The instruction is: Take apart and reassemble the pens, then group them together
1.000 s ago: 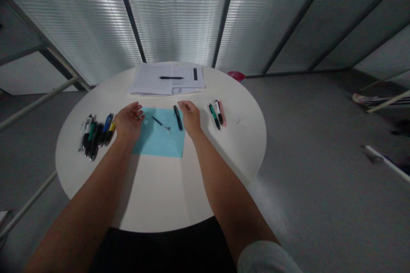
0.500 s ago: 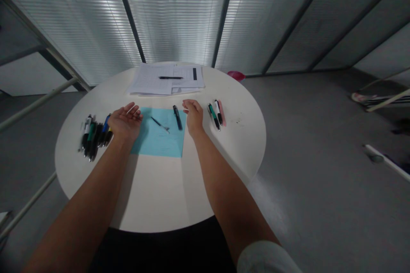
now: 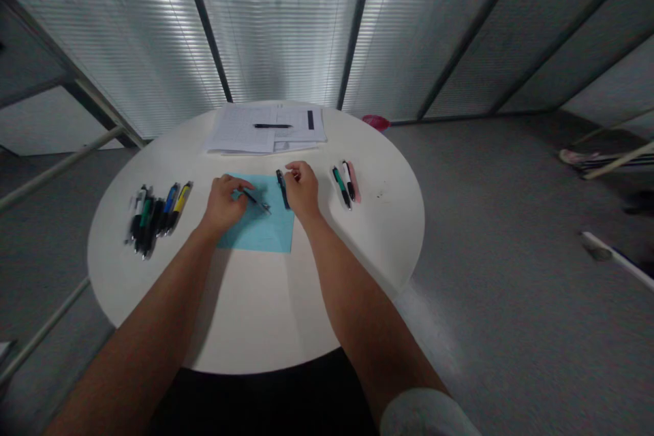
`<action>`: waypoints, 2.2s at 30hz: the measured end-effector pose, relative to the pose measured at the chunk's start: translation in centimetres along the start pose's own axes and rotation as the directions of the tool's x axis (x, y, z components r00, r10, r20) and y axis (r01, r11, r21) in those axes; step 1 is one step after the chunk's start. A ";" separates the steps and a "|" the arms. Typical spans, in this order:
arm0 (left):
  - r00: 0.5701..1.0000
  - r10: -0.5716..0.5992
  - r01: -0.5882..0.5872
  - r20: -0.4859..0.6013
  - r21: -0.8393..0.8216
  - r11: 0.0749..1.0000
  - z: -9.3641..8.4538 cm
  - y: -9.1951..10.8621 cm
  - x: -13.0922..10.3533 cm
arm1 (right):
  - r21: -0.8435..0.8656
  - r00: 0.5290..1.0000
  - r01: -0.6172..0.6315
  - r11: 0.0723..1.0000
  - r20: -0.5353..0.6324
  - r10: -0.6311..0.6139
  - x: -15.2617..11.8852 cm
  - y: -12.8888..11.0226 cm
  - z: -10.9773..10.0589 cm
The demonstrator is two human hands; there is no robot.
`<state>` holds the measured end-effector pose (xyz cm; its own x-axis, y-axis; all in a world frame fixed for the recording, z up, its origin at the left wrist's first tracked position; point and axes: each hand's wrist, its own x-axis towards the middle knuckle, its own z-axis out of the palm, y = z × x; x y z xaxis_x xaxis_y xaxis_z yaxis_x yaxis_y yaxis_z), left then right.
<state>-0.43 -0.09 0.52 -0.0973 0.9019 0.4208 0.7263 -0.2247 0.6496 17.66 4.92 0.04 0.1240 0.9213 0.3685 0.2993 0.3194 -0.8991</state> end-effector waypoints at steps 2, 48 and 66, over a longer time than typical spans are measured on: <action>0.993 -0.025 0.001 0.116 0.198 0.980 0.2 0.0 0.0 | -0.212 0.998 0.066 0.975 0.010 -0.065 -0.5 -0.6 -0.2; 0.975 -0.104 0.086 0.196 0.098 0.992 -0.5 0.4 0.2 | -0.298 0.999 -0.033 0.954 0.021 0.041 0.2 0.2 -0.1; 0.974 -0.130 0.149 0.183 -0.092 0.985 0.0 -0.4 0.5 | 0.437 0.929 -0.256 0.862 -0.137 0.345 1.3 0.1 -0.5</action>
<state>-0.74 0.40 0.50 -0.0649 0.9757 0.2095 0.6384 -0.1207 0.7602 18.34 6.07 0.58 0.3479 0.9353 0.0647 -0.1871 0.1369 -0.9728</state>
